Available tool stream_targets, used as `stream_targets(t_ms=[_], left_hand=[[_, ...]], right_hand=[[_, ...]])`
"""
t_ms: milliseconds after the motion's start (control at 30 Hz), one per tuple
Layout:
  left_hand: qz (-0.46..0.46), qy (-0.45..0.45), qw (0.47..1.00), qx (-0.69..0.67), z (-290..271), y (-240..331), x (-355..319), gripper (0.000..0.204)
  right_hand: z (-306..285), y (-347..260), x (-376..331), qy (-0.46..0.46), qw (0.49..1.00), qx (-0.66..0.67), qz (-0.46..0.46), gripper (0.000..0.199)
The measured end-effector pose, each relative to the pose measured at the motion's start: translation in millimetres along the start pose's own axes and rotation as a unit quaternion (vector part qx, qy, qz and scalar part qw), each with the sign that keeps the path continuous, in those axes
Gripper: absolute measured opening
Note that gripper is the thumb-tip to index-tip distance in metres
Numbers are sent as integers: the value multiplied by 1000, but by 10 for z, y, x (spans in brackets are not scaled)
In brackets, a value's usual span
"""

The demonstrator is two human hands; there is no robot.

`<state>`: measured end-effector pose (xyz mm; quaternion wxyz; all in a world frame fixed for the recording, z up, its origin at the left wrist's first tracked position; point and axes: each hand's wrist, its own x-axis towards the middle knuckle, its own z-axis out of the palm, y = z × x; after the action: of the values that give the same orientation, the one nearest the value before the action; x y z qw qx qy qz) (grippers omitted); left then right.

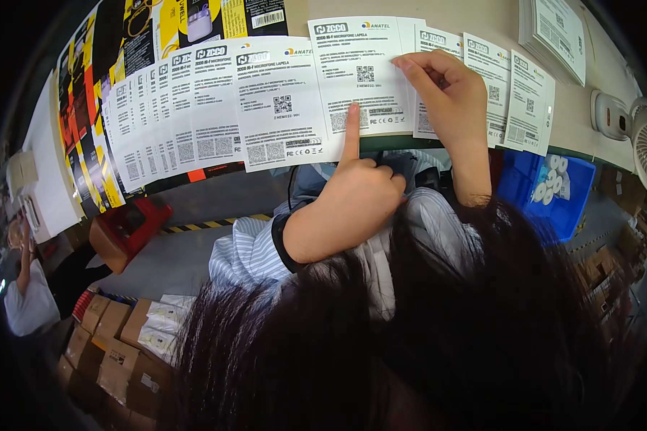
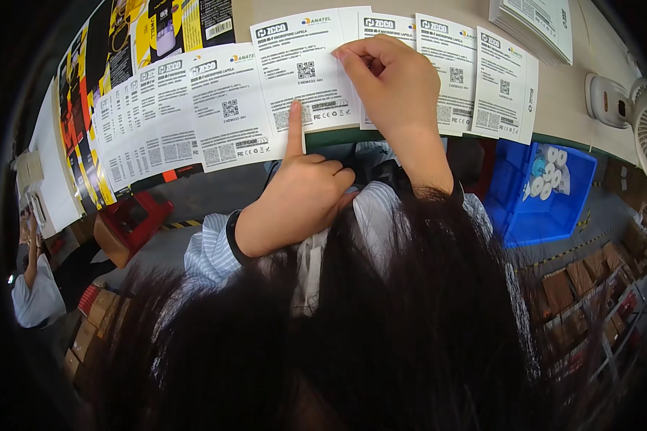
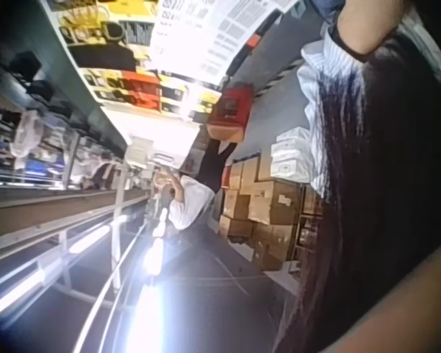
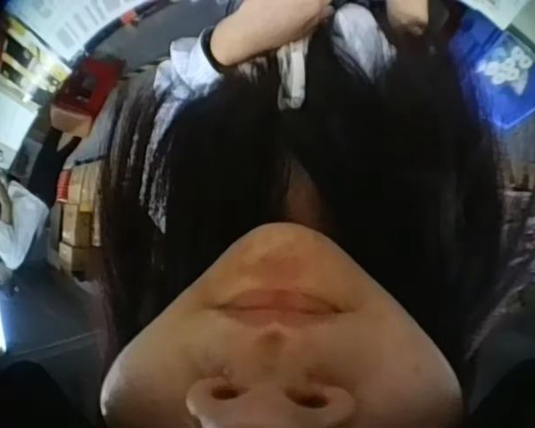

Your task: Applying QR code labels to small white product boxes and organizing label sheets.

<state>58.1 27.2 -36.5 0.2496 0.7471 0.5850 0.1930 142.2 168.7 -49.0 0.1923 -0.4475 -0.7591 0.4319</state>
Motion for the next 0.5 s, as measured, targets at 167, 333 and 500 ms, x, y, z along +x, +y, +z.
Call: stream_targets(t_ms=[167, 333, 500], left_hand=[[-14, 0, 1000, 8, -82, 23, -68, 17], [-26, -50, 998, 12, -87, 30, -37, 19], [-15, -41, 999, 1, -33, -6, -13, 19]], right_hand=[[38, -91, 10, -15, 1000, 20, 2, 13], [46, 37, 7, -4, 998, 70, 8, 14], [42, 135, 36, 32, 995, 92, 12, 16]])
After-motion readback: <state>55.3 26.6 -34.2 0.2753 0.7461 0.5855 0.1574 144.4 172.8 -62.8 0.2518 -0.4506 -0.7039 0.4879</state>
